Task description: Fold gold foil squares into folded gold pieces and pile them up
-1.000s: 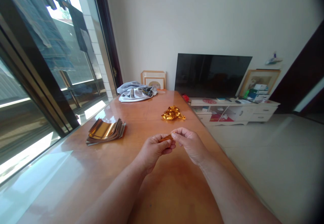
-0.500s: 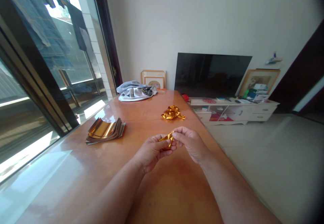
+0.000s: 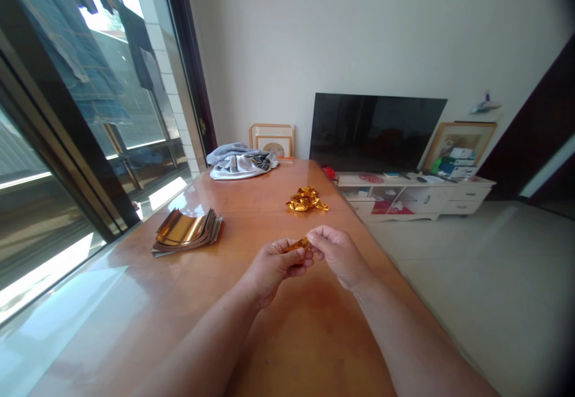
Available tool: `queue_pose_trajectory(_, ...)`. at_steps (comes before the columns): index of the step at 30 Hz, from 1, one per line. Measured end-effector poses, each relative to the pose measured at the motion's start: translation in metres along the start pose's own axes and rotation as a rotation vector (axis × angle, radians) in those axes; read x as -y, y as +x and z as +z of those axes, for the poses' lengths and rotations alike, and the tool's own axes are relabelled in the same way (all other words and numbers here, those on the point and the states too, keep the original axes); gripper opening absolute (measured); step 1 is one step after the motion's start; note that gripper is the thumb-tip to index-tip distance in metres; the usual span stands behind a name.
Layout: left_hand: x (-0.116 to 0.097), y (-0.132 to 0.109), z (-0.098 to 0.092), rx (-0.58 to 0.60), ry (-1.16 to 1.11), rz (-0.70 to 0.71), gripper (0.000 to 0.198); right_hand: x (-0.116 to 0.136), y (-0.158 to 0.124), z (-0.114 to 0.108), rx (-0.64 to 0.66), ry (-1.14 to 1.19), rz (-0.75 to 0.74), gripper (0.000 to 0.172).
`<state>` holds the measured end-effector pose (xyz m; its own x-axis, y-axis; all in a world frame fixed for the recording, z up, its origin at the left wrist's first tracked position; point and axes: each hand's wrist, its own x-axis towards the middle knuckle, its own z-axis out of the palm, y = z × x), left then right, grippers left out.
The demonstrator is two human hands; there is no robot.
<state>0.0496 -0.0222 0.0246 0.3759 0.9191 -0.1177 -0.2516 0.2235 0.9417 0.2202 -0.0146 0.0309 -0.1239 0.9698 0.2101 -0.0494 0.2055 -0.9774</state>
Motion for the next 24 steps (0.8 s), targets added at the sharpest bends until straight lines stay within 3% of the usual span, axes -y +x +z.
queue_pose_trajectory(6,0.0009,0.0007,-0.0007,-0.021,0.041,0.012,0.027,0.0042,-0.0012,0.0019,0.046,-0.011,0.008,0.022)
queue_pose_trajectory(16,0.0031,0.0022,-0.0046,0.01,0.049,-0.01,0.03,-0.0036,0.0034,-0.0017,-0.027,0.012,0.088,0.033)
queue_pose_trajectory(24,0.0028,0.0006,-0.0024,0.02,0.053,-0.022,0.028,0.0003,-0.0002,-0.0001,0.032,-0.025,0.019,0.031)
